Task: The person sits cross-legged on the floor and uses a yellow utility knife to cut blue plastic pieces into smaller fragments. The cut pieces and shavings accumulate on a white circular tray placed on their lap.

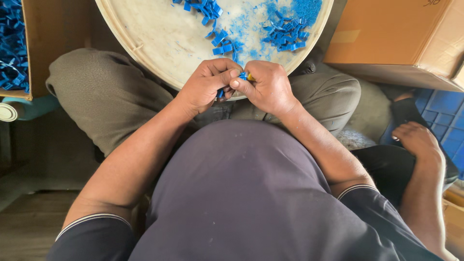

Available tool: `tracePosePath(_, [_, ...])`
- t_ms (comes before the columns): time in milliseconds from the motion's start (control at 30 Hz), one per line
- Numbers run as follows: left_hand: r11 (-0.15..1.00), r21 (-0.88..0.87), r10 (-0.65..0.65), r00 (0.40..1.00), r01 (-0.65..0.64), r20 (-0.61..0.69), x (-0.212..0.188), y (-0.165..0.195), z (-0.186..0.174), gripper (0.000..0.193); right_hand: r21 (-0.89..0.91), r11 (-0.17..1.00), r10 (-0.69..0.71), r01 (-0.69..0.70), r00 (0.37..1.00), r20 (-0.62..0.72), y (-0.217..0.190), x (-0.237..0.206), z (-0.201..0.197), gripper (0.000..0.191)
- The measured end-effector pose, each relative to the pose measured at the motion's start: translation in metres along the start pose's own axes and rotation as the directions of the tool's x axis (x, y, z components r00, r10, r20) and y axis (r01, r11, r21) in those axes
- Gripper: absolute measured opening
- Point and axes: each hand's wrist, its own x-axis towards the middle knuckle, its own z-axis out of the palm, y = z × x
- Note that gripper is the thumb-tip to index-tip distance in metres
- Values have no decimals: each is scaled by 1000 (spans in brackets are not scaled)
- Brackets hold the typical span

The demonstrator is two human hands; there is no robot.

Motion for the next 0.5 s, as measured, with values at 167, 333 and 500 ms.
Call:
tracePosePath(167, [1000,-15,3,999,-3,-34,1,-2,0,20,-61,998,-35,33,999,-32,-1,0,1,54])
tracePosePath(333, [998,49,56,989,-50,-135,4,2,7,20,5,1000,4,-3,990,-142,3,0,4,41])
tracePosePath(500, [998,-37,48,982,-55,-181,3,13,13,27,301,937,229,-175,961,-155,17,0,8,20])
